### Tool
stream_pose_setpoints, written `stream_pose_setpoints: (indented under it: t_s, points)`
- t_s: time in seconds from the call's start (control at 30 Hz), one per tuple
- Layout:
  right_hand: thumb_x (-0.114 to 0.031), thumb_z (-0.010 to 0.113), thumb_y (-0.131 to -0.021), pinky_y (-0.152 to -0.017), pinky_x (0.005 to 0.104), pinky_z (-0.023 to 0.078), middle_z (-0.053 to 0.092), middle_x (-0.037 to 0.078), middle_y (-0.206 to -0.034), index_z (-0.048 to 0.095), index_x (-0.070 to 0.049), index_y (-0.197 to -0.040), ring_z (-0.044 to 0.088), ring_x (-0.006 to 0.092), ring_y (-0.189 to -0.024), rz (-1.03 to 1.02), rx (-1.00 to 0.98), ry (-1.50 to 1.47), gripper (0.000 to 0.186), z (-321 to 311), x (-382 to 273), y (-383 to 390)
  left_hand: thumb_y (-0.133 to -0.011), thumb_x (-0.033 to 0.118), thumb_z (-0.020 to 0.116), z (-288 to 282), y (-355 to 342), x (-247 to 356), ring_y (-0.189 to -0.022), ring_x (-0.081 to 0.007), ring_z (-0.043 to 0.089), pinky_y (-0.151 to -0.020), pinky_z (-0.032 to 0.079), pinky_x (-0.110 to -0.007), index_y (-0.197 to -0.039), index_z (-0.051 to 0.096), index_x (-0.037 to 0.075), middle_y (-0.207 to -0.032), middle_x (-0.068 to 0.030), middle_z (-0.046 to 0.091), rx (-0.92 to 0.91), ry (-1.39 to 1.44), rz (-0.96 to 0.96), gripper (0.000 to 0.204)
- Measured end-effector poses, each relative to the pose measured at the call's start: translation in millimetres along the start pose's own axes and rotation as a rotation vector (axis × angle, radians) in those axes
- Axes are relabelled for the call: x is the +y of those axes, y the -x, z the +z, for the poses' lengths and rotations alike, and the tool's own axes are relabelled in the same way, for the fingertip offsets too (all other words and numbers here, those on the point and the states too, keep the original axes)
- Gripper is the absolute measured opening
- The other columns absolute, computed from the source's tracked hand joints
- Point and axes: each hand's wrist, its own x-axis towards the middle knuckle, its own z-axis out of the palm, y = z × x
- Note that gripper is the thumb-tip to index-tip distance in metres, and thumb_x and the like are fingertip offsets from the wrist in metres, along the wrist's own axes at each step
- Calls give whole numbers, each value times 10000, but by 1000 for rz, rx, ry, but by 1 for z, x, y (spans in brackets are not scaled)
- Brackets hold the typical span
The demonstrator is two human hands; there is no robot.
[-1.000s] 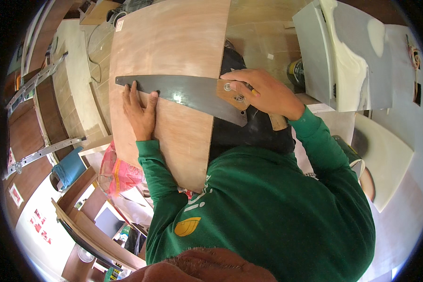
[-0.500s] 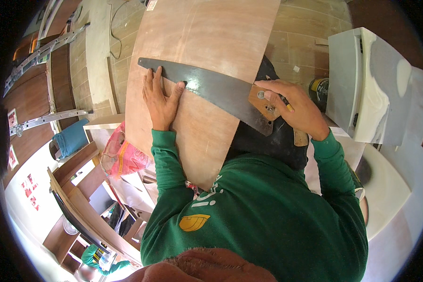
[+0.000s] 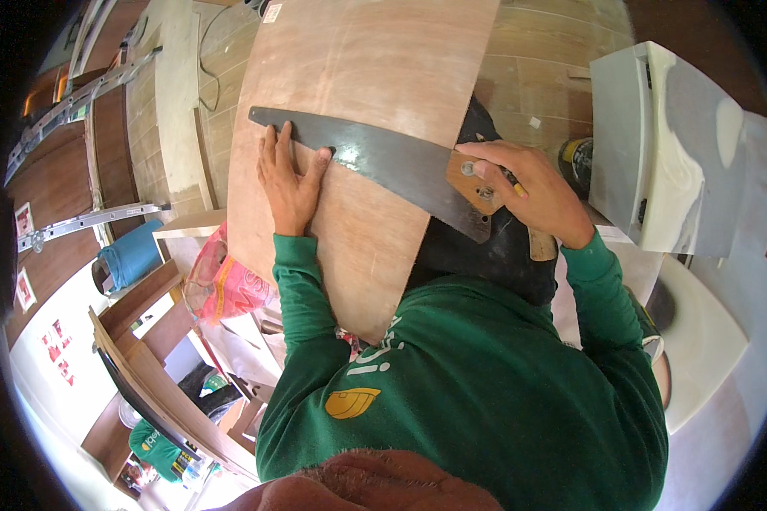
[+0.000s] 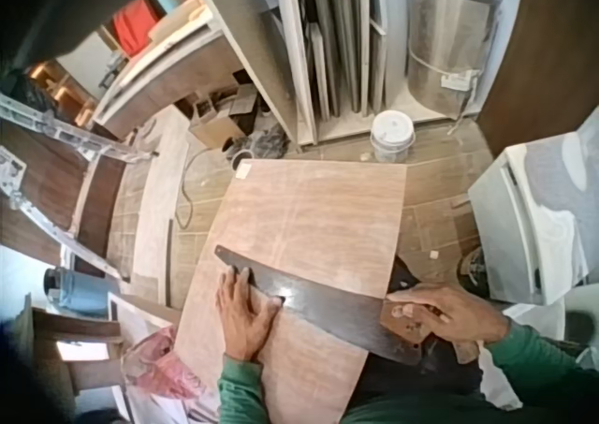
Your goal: The person measures a wooden board with a tape measure and marks it with a pencil. They then use a hand saw to cut along the marked line.
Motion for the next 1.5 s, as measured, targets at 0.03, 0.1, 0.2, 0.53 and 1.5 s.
stream_pose_setpoints:
  t_s: [0.03,0.1,0.2,0.53,1.5]
  points:
    - [-283,592,-1169,-1134,435,528,779,182,-1362,732,-37,-1434,728,350,-1273,9,-5,-9,387,-1,-1,0,-933,717,772,0,0,0,-1644,-517,295,-1342,183,-615,-1616,569,65,-1724,-321,419,-2,1,0,967]
    - [-287,592,-1170,-1132,435,529,778,183,-1366,736,-40,-1430,728,349,-1274,11,-1,-6,387,-1,-2,0,-933,727,766,0,0,1,-1650,-515,287,-1345,178,-614,-1619,567,63,-1727,-320,416,-9,-5,-9,975]
    - [-298,590,-1171,-1137,438,529,778,181,-1371,740,-45,-1429,729,345,-1276,7,11,3,391,-1,-3,1,-933,741,756,0,0,1,-1655,-515,276,-1346,173,-617,-1623,562,64,-1731,-319,412,-17,-11,-16,986]
    - [-187,619,-1143,-1138,474,536,764,218,-1381,734,-22,-1401,697,390,-1360,0,5,-19,328,0,-2,0,-935,784,720,1,0,0,-1654,-521,275,-1344,170,-630,-1637,552,79,-1734,-318,406,-17,-9,-5,1009]
    - [-179,634,-1135,-1036,441,581,788,199,-1310,737,-33,-1405,755,341,-1169,-26,27,-24,324,-2,0,3,-954,695,762,2,0,-1,-1635,-510,319,-1335,195,-621,-1639,542,70,-1721,-313,428,-11,-53,20,953]
